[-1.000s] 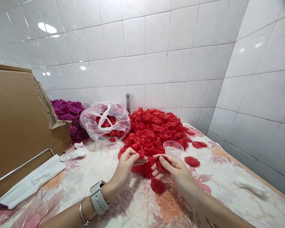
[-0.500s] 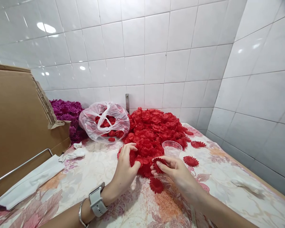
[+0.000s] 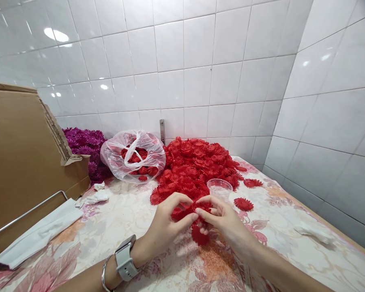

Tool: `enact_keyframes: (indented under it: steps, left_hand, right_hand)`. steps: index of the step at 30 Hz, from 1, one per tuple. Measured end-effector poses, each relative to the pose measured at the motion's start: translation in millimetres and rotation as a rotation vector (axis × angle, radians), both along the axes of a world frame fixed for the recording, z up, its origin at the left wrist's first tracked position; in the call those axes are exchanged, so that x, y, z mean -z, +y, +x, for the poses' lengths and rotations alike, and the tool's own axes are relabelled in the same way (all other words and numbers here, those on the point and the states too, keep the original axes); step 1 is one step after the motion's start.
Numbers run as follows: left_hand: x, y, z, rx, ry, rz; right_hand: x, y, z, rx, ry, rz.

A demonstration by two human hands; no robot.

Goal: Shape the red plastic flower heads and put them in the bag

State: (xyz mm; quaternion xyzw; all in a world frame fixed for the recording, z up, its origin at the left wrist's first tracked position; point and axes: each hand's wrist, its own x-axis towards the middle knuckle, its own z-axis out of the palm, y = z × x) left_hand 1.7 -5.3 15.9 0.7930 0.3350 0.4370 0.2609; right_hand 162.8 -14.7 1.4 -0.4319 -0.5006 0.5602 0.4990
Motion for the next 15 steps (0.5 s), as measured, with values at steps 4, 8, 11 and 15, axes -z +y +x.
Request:
enact_keyframes:
  steps: [4,8,11,15]
  left_hand:
    - [6.0,1.9,2.5,0.060,0.007,-0.117]
    - [10.8,5.9,1.6,-0.025,-0.030,-0.085]
    - [11.8,6.8,0.5,-0.044,-0.024,-0.051]
    - [12.4,5.2,1.1,-0.009,-0.009,-0.083]
  right_hand:
    - [1.6,0.6,-1.0,-0.033,-0.053,0.048]
    - [1.0,1.4,-1.9,-0.021,-0.039,0.098]
    - [0.9,1.4,-1.7,0.003,-0.011,0.086]
    - [3.3,1.3,-0.2,-0.021,-0.071,0.120]
